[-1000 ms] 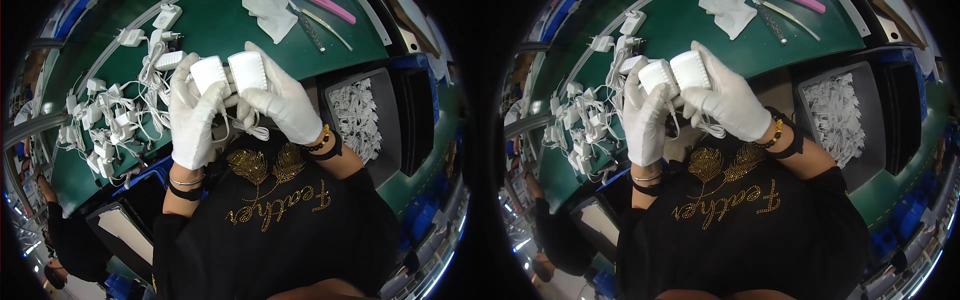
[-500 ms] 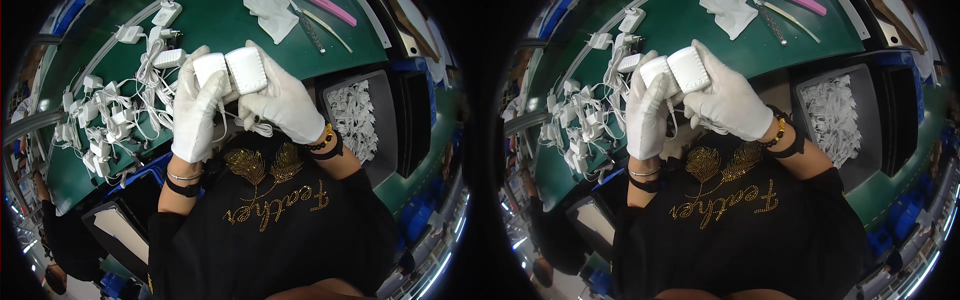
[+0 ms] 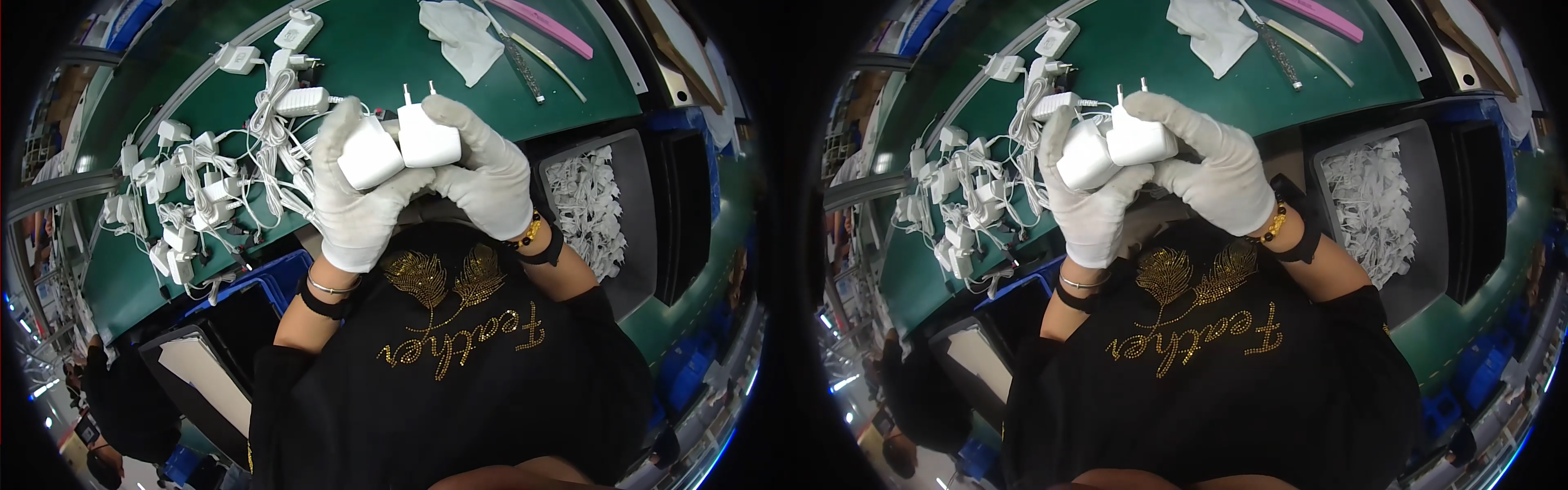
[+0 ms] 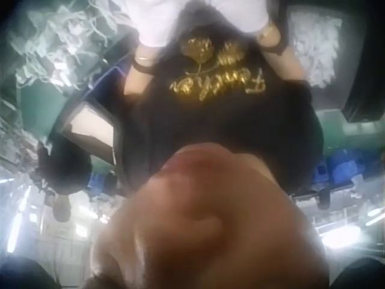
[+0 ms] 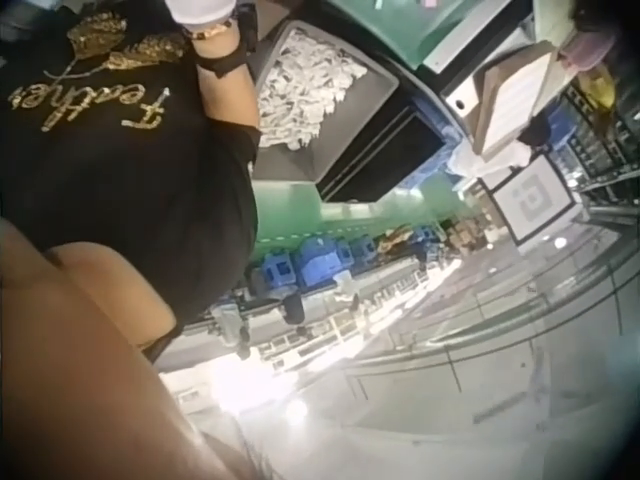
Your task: Sorting and preparing power adapters with cables at a workstation.
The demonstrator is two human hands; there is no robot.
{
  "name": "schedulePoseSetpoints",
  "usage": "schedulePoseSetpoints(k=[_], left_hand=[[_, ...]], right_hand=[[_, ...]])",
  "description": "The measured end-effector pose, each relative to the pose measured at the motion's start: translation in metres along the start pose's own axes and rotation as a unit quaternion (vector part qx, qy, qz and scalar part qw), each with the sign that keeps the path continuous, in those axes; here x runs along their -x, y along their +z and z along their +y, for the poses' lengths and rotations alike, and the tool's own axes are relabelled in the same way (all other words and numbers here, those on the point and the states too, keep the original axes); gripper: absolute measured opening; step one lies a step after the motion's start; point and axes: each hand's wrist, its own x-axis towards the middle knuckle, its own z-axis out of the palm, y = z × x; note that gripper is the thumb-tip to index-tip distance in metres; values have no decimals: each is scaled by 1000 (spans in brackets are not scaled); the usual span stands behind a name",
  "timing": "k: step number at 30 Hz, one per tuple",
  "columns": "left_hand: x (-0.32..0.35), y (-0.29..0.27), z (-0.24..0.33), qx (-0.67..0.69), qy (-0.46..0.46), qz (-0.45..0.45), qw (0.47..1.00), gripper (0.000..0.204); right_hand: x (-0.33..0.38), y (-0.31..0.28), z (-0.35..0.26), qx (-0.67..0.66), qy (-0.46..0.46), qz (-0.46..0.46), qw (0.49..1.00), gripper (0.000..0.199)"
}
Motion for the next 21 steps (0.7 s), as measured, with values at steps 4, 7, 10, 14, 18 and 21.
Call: schedulePoseSetpoints(k=[4,7,10,14,18,21], left_hand=[[7,-8,-9,59,-4,-14,998,84],[4,-12,-3,30,3,-33,999,76],[-5,-16,19,86,-92,1,992,67],[-1,-23,24,113,-90,-16,989,58],[3,-8,5,1,28,-42,999,62],[-6,-6,9,-70,72,-56,993,67]], right_hand=[[0,6,-9,-98,61,-3,993,66],[-6,9,-22,-197,102,25,975,67],[-11,0,-34,-212,137,73,965,72],[-17,-5,-27,-105,197,80,972,74],[-16,23,-21,95,-32,-75,992,70],[-19,44,-16,20,-41,6,999,68]])
